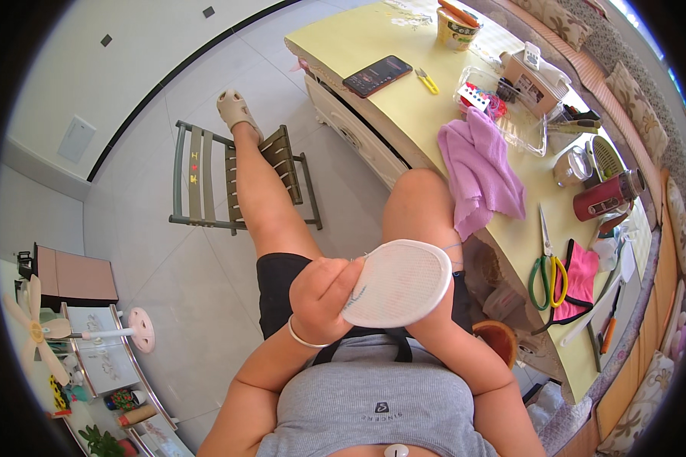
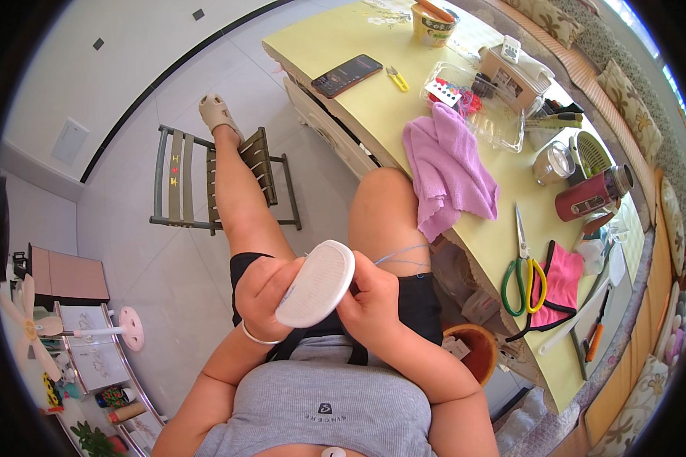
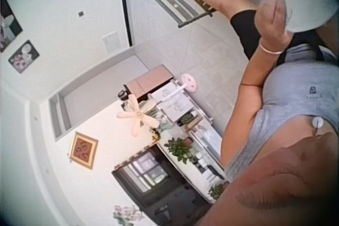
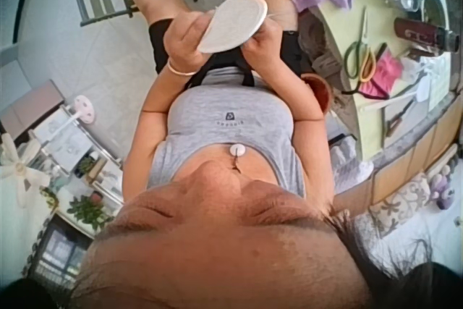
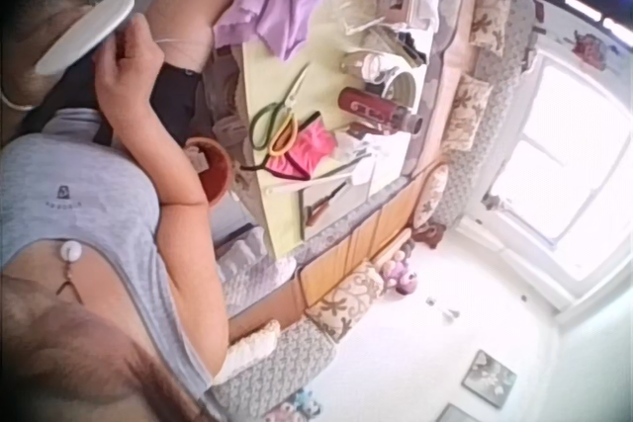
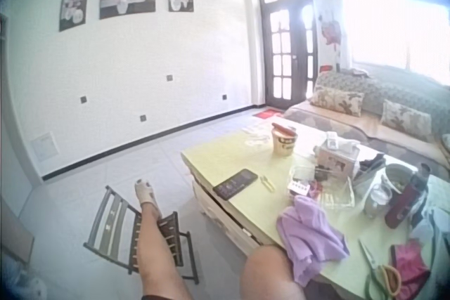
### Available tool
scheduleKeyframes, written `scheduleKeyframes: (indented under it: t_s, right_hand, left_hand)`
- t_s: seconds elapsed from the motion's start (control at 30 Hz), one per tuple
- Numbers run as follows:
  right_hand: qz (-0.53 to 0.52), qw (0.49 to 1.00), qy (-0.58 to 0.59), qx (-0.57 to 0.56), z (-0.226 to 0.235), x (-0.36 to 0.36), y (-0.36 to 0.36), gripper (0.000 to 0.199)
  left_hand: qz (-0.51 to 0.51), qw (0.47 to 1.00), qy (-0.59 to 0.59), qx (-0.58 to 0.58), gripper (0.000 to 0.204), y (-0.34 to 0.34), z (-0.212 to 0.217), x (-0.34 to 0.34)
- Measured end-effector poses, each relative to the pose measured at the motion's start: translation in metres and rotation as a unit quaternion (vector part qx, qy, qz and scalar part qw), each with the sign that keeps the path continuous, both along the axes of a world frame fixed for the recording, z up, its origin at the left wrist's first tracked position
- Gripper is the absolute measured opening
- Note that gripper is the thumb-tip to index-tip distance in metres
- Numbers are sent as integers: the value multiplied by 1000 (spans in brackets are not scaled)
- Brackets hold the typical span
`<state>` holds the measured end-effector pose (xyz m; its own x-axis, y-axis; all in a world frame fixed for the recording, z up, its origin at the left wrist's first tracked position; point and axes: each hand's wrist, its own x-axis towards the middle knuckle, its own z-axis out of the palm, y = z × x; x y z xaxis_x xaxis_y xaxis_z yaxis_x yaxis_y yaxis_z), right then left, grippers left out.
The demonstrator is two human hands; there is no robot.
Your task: The person is sewing a decorative pattern onto an insole by hand using a needle and blue thread, carefully guiding the needle through the material and pulling the thread tight to form consistent stitches.
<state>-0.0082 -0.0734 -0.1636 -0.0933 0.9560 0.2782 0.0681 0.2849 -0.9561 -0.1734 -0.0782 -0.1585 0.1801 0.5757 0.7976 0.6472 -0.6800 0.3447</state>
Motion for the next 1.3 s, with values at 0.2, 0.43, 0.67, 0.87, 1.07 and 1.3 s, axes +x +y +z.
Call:
scheduleKeyframes:
  t_s: [0.2,0.43,0.67,0.87,1.07,1.3]
  right_hand:
    - [36,997,63,-11,-26,3,3,12]
    - [44,997,-4,-63,4,19,26,17]
    - [270,744,420,-444,-6,8,20,8]
    - [271,751,421,-432,-9,4,15,11]
    - [240,762,466,-379,-23,-1,29,16]
    - [203,765,416,-448,-10,-2,21,18]
  left_hand:
    - [-46,999,13,-7,41,-2,-3,1]
    - [-174,855,-374,-314,26,-3,12,-13]
    - [-245,766,-445,-395,41,-2,-4,-18]
    - [-280,752,-454,-387,41,-4,-19,-20]
    - [-302,709,-494,-402,33,-3,-19,-17]
    - [-290,682,-559,-373,39,5,-18,-16]
